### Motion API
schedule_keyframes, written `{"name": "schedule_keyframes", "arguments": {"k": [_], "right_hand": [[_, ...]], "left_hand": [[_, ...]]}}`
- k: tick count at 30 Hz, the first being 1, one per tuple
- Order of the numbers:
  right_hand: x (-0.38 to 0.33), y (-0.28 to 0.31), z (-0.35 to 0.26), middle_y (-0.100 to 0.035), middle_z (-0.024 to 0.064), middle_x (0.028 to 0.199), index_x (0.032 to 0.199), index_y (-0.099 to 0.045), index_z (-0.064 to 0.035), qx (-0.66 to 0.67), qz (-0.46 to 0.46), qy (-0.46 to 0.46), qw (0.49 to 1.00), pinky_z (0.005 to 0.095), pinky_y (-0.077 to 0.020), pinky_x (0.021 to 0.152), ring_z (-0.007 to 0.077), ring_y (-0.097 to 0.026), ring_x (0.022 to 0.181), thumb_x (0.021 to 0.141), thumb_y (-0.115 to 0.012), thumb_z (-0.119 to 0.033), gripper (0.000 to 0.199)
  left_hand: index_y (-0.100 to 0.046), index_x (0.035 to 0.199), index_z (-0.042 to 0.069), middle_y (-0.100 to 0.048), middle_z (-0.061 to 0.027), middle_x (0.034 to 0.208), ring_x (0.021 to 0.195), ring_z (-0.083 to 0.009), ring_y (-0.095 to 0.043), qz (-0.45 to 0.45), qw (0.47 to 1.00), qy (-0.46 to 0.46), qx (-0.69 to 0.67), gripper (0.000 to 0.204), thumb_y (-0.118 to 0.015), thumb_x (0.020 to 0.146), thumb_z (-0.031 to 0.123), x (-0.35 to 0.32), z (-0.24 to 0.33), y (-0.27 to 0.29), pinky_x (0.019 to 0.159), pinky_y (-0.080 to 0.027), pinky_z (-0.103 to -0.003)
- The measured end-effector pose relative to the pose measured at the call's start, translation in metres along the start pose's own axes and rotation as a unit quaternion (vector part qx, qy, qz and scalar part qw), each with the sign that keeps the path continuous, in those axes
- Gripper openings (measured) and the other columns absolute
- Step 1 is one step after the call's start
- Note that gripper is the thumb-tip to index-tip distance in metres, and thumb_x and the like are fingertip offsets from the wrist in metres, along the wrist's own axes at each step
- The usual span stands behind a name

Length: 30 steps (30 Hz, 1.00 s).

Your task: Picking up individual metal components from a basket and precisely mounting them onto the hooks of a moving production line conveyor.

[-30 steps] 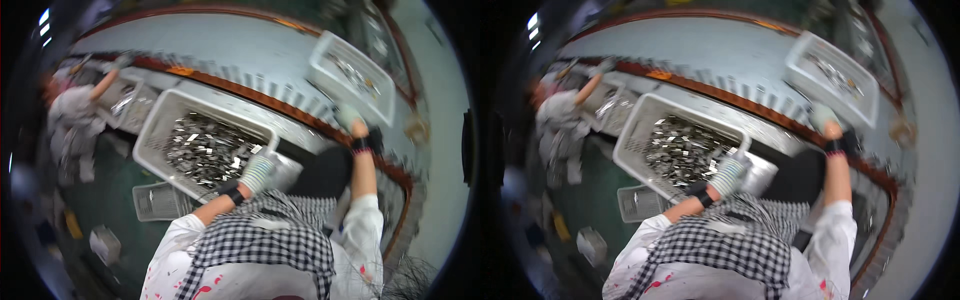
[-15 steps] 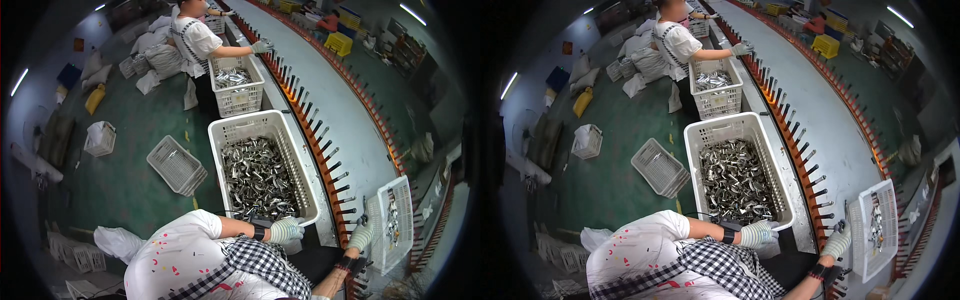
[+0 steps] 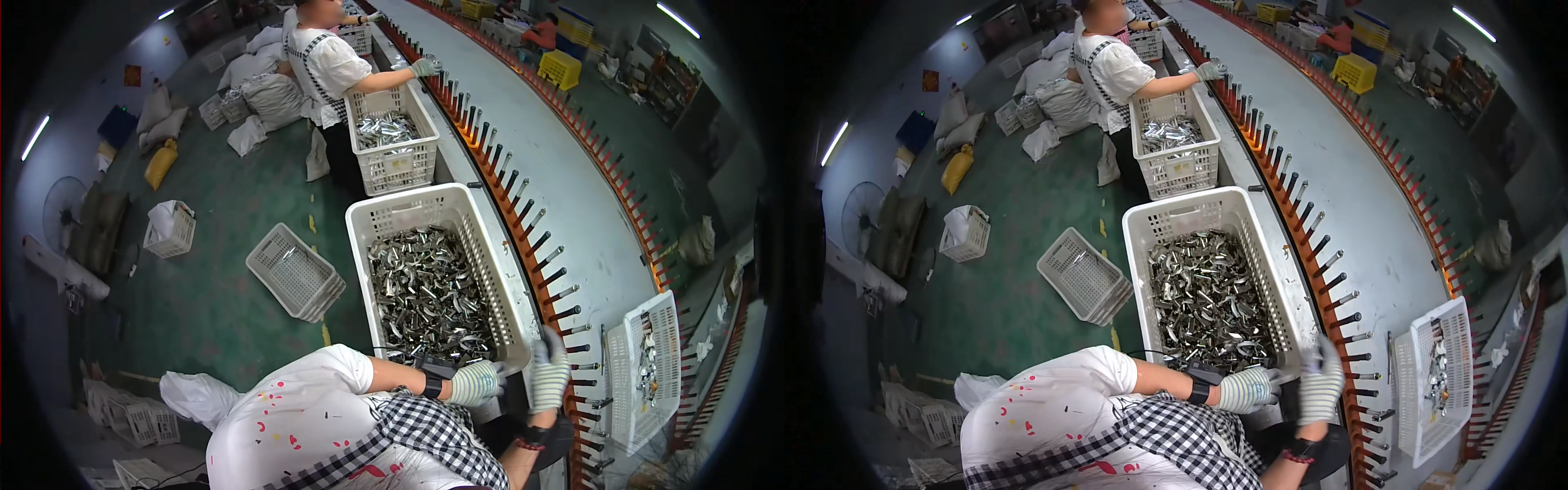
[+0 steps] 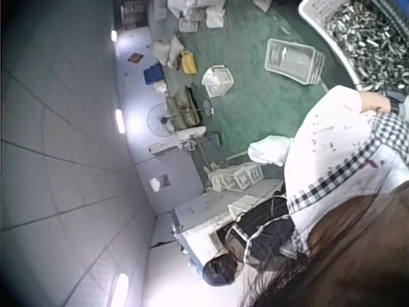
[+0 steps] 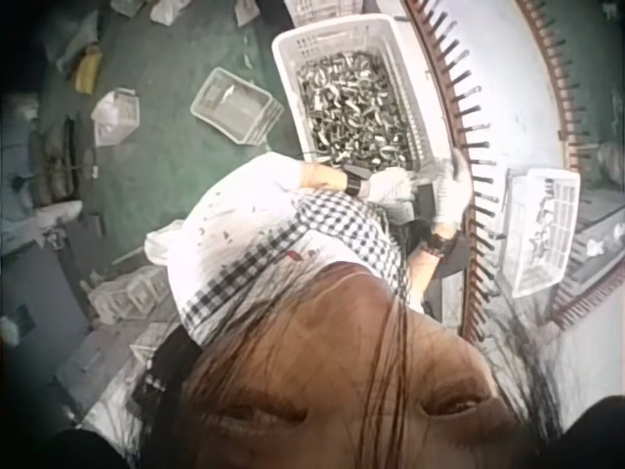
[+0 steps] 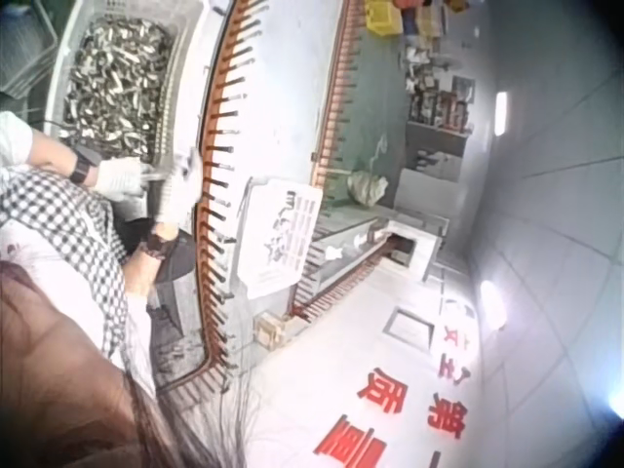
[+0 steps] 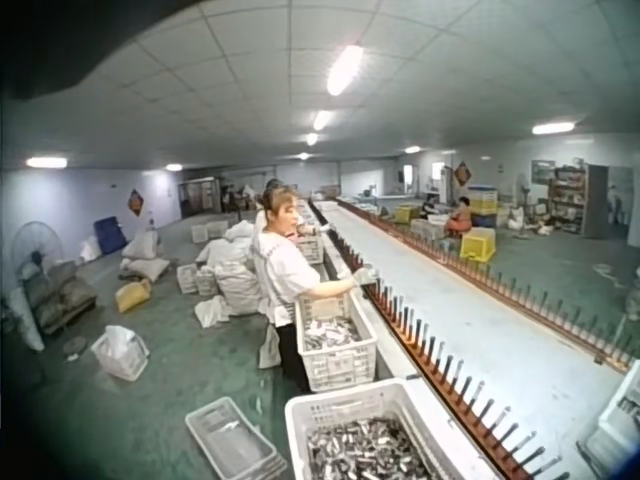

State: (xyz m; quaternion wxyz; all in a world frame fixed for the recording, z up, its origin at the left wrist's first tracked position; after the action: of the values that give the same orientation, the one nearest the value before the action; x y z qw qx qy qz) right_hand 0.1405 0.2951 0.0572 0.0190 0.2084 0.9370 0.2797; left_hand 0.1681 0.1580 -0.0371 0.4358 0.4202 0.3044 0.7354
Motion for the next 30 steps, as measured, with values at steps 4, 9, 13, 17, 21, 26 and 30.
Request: {"name": "schedule_keyframes", "arguments": {"k": [4,9,13,17,21,26,30], "right_hand": [[0.003,0.122,0.074,-0.066,0.0255,0.143,0.138,-0.067,0.0012,-0.233,0.139,-0.042,0.962,0.0452,-0.0482,0.113,0.0406,-0.064,0.129,0.099,-0.066,-0.008,0.04],[0.013,0.167,0.123,-0.074,0.0268,0.121,0.123,-0.074,0.0008,-0.385,0.045,-0.154,0.909,0.0461,-0.056,0.099,0.0444,-0.072,0.11,0.088,-0.078,-0.017,0.039],[0.05,0.135,0.103,-0.076,0.0285,0.106,0.111,-0.077,0.0021,-0.341,-0.05,-0.15,0.926,0.0473,-0.0595,0.087,0.0423,-0.075,0.095,0.078,-0.081,-0.017,0.038],[0.078,0.102,0.084,-0.08,0.0212,0.1,0.116,-0.077,0.0008,-0.377,-0.181,-0.154,0.895,0.0426,-0.0614,0.082,0.0321,-0.079,0.09,0.072,-0.089,-0.021,0.05],[0.074,0.096,0.056,-0.077,0.0259,0.098,0.103,-0.081,-0.0073,-0.487,0.0,-0.114,0.866,0.0507,-0.0593,0.083,0.0444,-0.074,0.094,0.09,-0.079,-0.04,0.035],[0.019,0.087,0.003,-0.079,0.0186,0.107,0.116,-0.078,-0.0125,-0.376,0.139,-0.101,0.911,0.0492,-0.058,0.081,0.0407,-0.075,0.096,0.1,-0.071,-0.028,0.024],[-0.013,0.04,-0.038,-0.078,0.016,0.111,0.118,-0.079,-0.013,-0.199,0.128,0.064,0.97,0.0442,-0.0583,0.088,0.0375,-0.074,0.103,0.095,-0.075,-0.016,0.023]], "left_hand": [[-0.077,0.095,0.013,-0.069,-0.0027,0.102,0.114,-0.037,-0.061,-0.006,1.0,-0.017,-0.015,0.021,-0.078,0.076,0.021,-0.005,-0.006,0.004,0.087,-0.056,-0.049],[-0.076,0.093,0.013,-0.068,-0.0028,0.1,0.112,-0.0365,-0.06,-0.002,0.998,-0.013,-0.061,0.019,-0.079,0.076,0.022,-0.003,-0.012,0.01,0.086,-0.056,-0.048],[-0.076,0.091,0.013,-0.068,-0.0034,0.1,0.113,-0.0369,-0.06,0.001,0.998,-0.018,-0.054,0.018,-0.079,0.075,0.021,-0.003,-0.014,0.025,0.086,-0.056,-0.048],[-0.075,0.099,0.01,-0.068,-0.0057,0.104,0.119,-0.0403,-0.06,-0.028,0.997,-0.005,-0.071,0.019,-0.075,0.082,0.018,-0.006,-0.014,0.035,0.089,-0.057,-0.047],[-0.076,0.101,0.011,-0.069,-0.0068,0.101,0.115,-0.04,-0.062,-0.031,0.997,-0.008,-0.067,0.02,-0.074,0.083,0.02,-0.012,-0.009,0.037,0.085,-0.057,-0.047],[-0.076,0.099,0.012,-0.071,-0.0131,0.105,0.104,-0.039,-0.069,-0.042,0.995,0.062,-0.067,0.018,-0.073,0.085,0.022,0.0,-0.015,0.03,0.086,-0.059,-0.047],[-0.072,0.121,0.007,-0.072,-0.0147,0.093,0.086,-0.0285,-0.072,-0.083,0.983,0.066,-0.153,0.031,-0.069,0.098,0.028,0.019,-0.014,0.047,0.082,-0.059,-0.04]]}}
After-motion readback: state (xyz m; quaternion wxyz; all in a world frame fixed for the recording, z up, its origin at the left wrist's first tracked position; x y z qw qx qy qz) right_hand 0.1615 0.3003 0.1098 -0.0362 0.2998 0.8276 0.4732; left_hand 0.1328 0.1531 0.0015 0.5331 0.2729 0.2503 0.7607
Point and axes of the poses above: each hand's wrist, its own x-axis towards the middle knuckle, its own y-axis out of the back of the hand, z = x × y, the point moved 8 cm from there along x, towards the middle knuckle
